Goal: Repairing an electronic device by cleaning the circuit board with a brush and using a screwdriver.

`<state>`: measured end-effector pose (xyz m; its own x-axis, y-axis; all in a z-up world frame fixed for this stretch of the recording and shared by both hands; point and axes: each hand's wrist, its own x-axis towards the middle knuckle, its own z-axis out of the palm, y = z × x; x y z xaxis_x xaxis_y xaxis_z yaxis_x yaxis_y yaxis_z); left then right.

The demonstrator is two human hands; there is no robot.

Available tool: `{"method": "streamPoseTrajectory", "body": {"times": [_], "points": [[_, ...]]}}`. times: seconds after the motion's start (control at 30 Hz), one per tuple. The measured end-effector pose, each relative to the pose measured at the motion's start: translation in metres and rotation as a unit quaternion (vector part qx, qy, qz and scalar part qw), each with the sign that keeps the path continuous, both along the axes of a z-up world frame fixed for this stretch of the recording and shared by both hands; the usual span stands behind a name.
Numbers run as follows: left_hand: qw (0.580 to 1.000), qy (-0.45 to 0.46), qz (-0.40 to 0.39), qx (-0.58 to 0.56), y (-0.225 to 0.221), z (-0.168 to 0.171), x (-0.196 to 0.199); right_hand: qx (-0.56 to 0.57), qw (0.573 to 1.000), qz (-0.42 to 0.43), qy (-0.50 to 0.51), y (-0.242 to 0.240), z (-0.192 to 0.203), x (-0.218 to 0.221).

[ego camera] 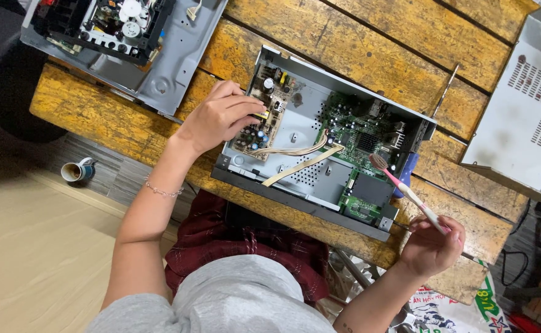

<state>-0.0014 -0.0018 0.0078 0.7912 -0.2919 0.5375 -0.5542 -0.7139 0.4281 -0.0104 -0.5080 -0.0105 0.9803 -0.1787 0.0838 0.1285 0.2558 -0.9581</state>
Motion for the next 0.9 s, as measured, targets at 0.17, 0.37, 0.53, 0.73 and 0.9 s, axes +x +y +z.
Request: {"method": "streamPoseTrajectory", "body": {"times": [0.17, 0.37, 0.53, 0.73, 0.9], "points": [[1.0, 0.005, -0.004, -0.01, 0.0, -0.001, 0.0, 0.004, 1.0, -0.002, 0.003, -0.002, -0.003, 0.0], [1.0, 0.004, -0.005, -0.01, -0.001, -0.002, 0.0, 0.015, 1.0, -0.007, 0.011, -0.003, -0.003, 0.0], [1.0, 0.004, -0.012, -0.018, 0.0, -0.002, -0.001, 0.01, 1.0, 0.0, 0.004, 0.003, 0.003, 0.001], [1.0, 0.012, -0.013, -0.021, -0.001, 0.003, -0.001, 0.007, 1.0, 0.006, 0.002, 0.0, 0.001, 0.0], [1.0, 0.013, -0.012, -0.019, -0.001, 0.004, -0.001, 0.013, 1.0, -0.012, 0.012, -0.002, -0.003, 0.0]]}}
